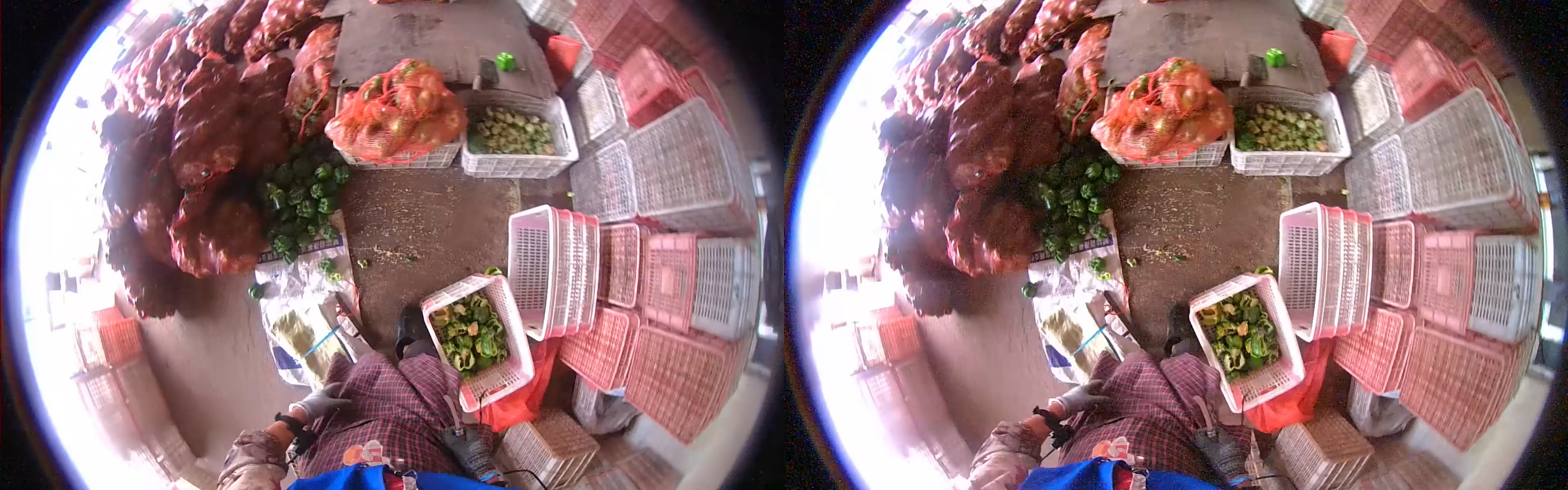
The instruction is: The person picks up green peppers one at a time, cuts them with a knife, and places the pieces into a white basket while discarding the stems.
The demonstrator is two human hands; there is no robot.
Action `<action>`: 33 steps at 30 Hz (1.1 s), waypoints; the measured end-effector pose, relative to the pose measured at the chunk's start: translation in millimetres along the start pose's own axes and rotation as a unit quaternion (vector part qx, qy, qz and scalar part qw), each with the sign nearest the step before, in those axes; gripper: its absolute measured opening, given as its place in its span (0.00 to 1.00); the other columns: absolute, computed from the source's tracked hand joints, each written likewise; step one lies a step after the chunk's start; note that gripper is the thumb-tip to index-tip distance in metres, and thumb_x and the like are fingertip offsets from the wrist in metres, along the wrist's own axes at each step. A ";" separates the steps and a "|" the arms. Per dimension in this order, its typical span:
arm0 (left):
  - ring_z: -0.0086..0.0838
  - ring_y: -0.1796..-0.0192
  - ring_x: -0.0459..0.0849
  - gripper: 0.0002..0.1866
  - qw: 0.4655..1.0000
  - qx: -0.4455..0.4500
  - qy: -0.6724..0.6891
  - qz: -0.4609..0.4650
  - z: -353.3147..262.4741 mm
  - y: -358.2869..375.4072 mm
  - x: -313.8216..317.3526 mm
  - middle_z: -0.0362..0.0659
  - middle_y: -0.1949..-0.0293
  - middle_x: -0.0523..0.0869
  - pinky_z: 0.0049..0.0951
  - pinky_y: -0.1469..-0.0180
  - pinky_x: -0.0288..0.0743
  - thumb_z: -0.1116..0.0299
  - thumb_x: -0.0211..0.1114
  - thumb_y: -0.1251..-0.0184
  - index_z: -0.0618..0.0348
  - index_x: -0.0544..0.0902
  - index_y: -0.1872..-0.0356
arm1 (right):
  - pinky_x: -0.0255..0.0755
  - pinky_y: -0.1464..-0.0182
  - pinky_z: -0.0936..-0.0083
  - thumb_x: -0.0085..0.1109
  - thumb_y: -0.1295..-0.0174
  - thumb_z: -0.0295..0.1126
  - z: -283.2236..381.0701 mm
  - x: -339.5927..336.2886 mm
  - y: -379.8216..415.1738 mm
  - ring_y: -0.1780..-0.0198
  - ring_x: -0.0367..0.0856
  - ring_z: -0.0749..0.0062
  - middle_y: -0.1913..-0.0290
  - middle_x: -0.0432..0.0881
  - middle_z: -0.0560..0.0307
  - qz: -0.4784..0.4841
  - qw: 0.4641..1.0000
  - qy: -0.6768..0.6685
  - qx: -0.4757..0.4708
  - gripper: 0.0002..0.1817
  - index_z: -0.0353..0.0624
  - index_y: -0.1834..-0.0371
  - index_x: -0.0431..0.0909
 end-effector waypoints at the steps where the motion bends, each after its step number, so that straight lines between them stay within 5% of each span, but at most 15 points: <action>1: 0.31 0.55 0.81 0.28 0.998 0.007 -0.055 -0.008 4.4 -5.2 9.8 0.46 0.55 0.84 0.30 0.50 0.74 0.54 0.67 0.43 0.57 0.76 0.44 | 0.74 0.61 0.61 0.64 0.43 0.45 -13.1 -2.9 -4.2 0.65 0.82 0.54 0.69 0.82 0.48 0.006 0.999 0.035 -0.039 0.18 0.43 0.58 0.78; 2: 0.32 0.53 0.81 0.26 0.994 0.016 -0.110 -0.015 7.0 -11.6 17.6 0.48 0.55 0.84 0.31 0.48 0.74 0.56 0.68 0.44 0.55 0.77 0.45 | 0.75 0.61 0.62 0.62 0.42 0.42 1.0 -15.4 -5.4 0.64 0.81 0.54 0.67 0.82 0.49 0.010 0.994 0.071 -0.078 0.16 0.43 0.57 0.78; 4: 0.32 0.55 0.82 0.23 0.998 0.036 0.029 -0.039 9.4 -21.1 21.8 0.47 0.57 0.85 0.31 0.49 0.74 0.59 0.68 0.45 0.57 0.79 0.49 | 0.75 0.60 0.64 0.57 0.39 0.38 33.0 -33.2 -13.8 0.64 0.81 0.55 0.64 0.82 0.50 0.049 0.958 0.238 -0.149 0.13 0.45 0.55 0.78; 6: 0.27 0.60 0.82 0.16 0.994 0.048 0.075 -0.068 -38.3 5.3 5.7 0.44 0.65 0.85 0.30 0.52 0.75 0.62 0.68 0.46 0.58 0.83 0.58 | 0.75 0.59 0.66 0.52 0.36 0.34 56.3 -40.0 -25.0 0.63 0.82 0.56 0.61 0.82 0.53 0.116 0.840 0.487 -0.210 0.11 0.47 0.53 0.77; 8: 0.24 0.63 0.81 0.15 0.985 0.063 0.155 -0.050 -34.3 11.3 10.9 0.41 0.68 0.85 0.28 0.55 0.75 0.63 0.68 0.46 0.58 0.83 0.59 | 0.72 0.68 0.63 0.53 0.43 0.32 45.4 -40.4 -41.1 0.67 0.80 0.60 0.66 0.80 0.59 0.076 0.891 0.344 -0.287 0.11 0.55 0.57 0.77; 10: 0.18 0.66 0.79 0.13 0.984 0.057 0.167 -0.023 -54.1 31.7 1.3 0.36 0.70 0.84 0.25 0.60 0.76 0.65 0.68 0.45 0.59 0.84 0.60 | 0.73 0.67 0.65 0.57 0.44 0.33 35.7 -47.1 -50.6 0.66 0.80 0.67 0.67 0.81 0.61 0.040 0.810 0.440 -0.386 0.10 0.53 0.57 0.78; 12: 0.19 0.66 0.80 0.13 0.980 0.061 0.191 0.002 -61.1 61.9 -6.6 0.35 0.69 0.85 0.25 0.62 0.76 0.65 0.69 0.45 0.60 0.84 0.60 | 0.73 0.61 0.70 0.59 0.42 0.36 35.5 -53.4 -74.6 0.63 0.79 0.71 0.65 0.81 0.61 0.120 0.957 0.215 -0.153 0.11 0.48 0.56 0.78; 13: 0.20 0.70 0.81 0.15 0.968 -0.050 0.241 0.053 -71.8 87.1 -10.4 0.39 0.68 0.86 0.24 0.66 0.78 0.67 0.70 0.43 0.65 0.83 0.57 | 0.73 0.58 0.72 0.60 0.41 0.37 35.0 -51.6 -79.6 0.61 0.79 0.73 0.64 0.82 0.60 0.148 0.986 0.078 -0.026 0.12 0.46 0.56 0.79; 17: 0.20 0.71 0.80 0.12 0.961 0.076 0.259 0.064 -49.7 122.5 -15.6 0.38 0.70 0.85 0.25 0.68 0.76 0.69 0.67 0.39 0.64 0.84 0.57 | 0.72 0.53 0.75 0.62 0.40 0.41 70.8 -46.3 -94.6 0.58 0.79 0.74 0.64 0.82 0.58 0.142 0.984 0.013 -0.104 0.17 0.42 0.54 0.78; 19: 0.30 0.54 0.83 0.13 0.962 -0.014 0.255 0.098 -12.4 117.4 -23.3 0.42 0.60 0.87 0.31 0.51 0.76 0.73 0.66 0.42 0.61 0.84 0.56 | 0.73 0.56 0.70 0.60 0.39 0.46 104.9 -50.7 -97.3 0.61 0.80 0.65 0.65 0.81 0.52 0.105 0.987 0.076 -0.099 0.20 0.41 0.55 0.77; 25: 0.32 0.55 0.84 0.12 0.997 0.027 0.051 0.057 -85.2 -42.7 -90.4 0.44 0.60 0.87 0.33 0.52 0.76 0.70 0.65 0.42 0.60 0.84 0.57 | 0.73 0.56 0.66 0.56 0.39 0.52 159.6 -31.6 -119.9 0.62 0.80 0.63 0.63 0.81 0.49 0.041 0.985 0.067 -0.152 0.25 0.39 0.54 0.75; 33: 0.36 0.56 0.84 0.12 0.982 0.107 -0.124 0.094 -122.5 -158.5 -216.8 0.46 0.61 0.86 0.35 0.54 0.76 0.67 0.63 0.41 0.57 0.84 0.58 | 0.72 0.61 0.72 0.53 0.35 0.44 174.7 71.7 -91.0 0.66 0.78 0.69 0.66 0.80 0.53 -0.018 0.994 -0.094 0.061 0.17 0.39 0.58 0.75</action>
Point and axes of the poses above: each hand's wrist, its own y-axis away from the middle knuckle, its own x-axis out of the palm, z = x × y, the point moved 5 cm from there along -y, towards the middle knuckle
